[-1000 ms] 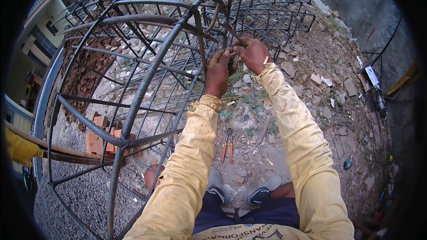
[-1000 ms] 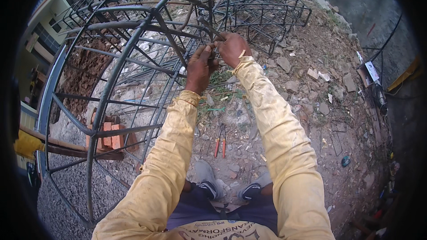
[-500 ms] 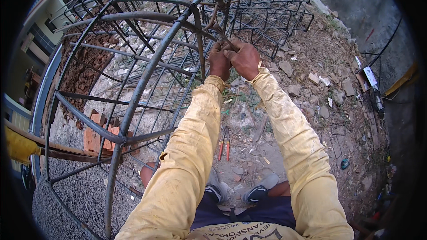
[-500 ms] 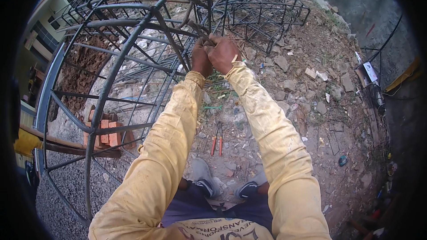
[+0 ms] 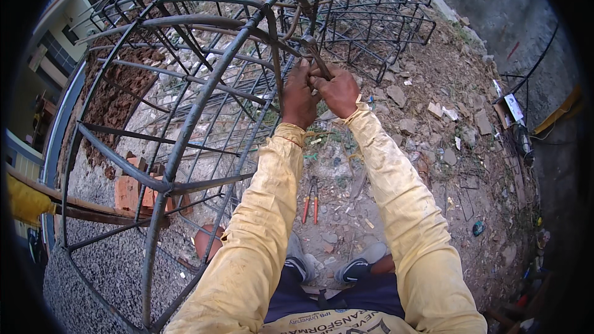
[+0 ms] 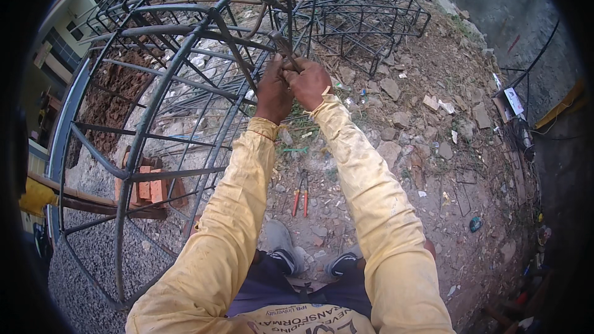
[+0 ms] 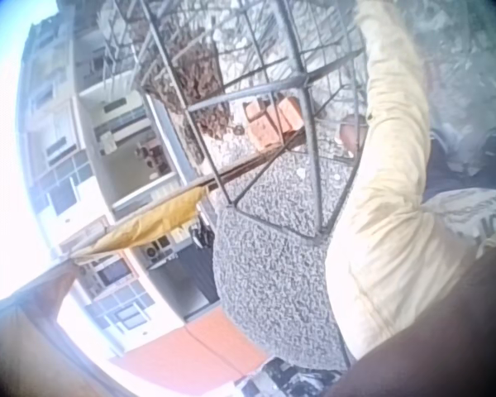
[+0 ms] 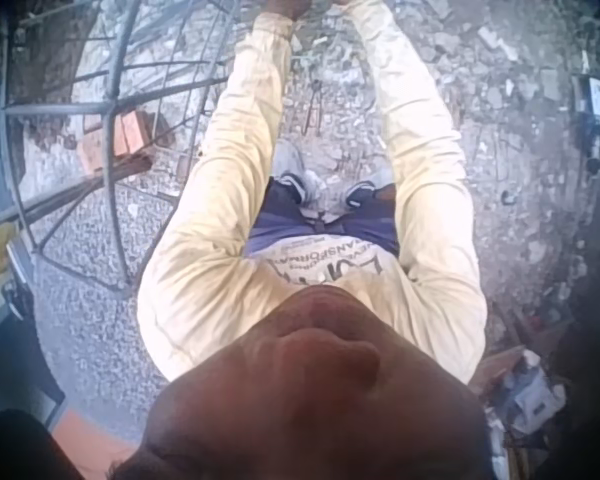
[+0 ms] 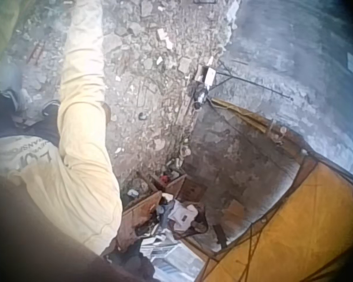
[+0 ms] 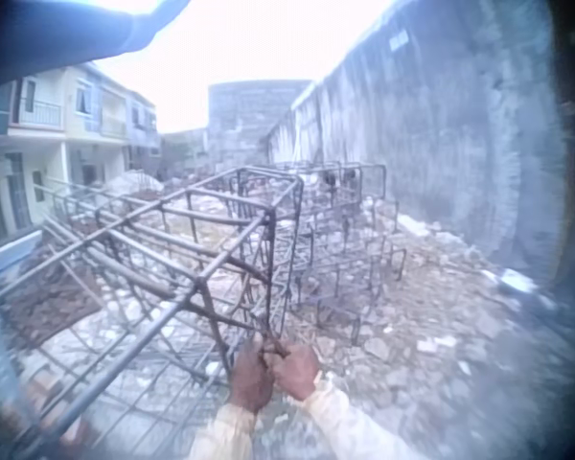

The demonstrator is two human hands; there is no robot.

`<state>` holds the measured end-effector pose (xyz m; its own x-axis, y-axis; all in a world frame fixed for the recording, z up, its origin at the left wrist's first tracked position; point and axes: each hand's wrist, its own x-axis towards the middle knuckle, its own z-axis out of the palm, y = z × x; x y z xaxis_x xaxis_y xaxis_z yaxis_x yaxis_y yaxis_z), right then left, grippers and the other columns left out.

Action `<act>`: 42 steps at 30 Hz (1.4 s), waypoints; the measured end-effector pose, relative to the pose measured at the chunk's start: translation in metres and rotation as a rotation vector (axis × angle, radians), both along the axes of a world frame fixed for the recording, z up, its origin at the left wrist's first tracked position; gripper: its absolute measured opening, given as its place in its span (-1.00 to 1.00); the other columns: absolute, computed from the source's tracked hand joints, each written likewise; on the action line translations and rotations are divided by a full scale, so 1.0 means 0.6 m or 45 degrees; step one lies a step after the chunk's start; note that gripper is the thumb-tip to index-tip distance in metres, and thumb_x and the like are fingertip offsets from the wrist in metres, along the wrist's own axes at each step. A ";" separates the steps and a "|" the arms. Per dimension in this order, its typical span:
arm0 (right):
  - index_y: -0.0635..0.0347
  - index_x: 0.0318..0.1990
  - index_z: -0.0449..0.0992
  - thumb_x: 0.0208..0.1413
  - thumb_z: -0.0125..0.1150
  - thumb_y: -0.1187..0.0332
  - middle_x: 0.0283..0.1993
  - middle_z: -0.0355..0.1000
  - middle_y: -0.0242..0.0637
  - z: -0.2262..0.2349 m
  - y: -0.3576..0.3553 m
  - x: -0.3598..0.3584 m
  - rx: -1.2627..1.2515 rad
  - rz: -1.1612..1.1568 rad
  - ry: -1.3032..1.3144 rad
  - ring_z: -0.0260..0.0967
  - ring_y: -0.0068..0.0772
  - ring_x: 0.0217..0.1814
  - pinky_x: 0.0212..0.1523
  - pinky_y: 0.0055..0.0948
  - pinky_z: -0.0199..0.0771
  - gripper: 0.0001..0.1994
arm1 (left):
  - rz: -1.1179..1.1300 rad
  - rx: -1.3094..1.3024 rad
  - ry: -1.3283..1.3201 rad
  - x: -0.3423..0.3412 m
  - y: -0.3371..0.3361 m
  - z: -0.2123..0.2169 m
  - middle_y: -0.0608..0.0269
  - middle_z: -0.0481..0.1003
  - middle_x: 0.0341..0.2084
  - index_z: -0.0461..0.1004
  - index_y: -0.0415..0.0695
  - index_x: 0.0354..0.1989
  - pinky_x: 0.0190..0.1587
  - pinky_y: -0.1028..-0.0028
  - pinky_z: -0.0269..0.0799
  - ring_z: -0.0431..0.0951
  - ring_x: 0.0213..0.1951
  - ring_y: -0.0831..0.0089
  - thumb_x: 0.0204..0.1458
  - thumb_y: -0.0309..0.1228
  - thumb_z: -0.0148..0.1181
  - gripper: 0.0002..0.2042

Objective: The person sits on the ground and assembles a rectangular metal frame by hand, aligning bars and securing joints. They repeatedly adjust the frame's position and tighten connections using pliers.

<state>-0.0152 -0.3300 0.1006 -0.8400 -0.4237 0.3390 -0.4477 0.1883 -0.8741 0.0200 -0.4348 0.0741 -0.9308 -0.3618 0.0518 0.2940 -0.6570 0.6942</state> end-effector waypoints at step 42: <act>0.15 -0.19 0.62 -0.03 0.25 0.32 -0.26 0.58 -0.12 -0.036 -0.018 0.013 -0.154 -0.024 -0.146 0.55 -0.23 -0.22 -0.15 -0.38 0.49 -0.77 | -0.206 0.462 0.265 -0.023 -0.017 -0.049 0.23 0.49 -0.24 0.40 -0.13 -0.05 -0.05 0.32 0.46 0.51 -0.19 0.37 0.28 -0.30 -0.07 -0.78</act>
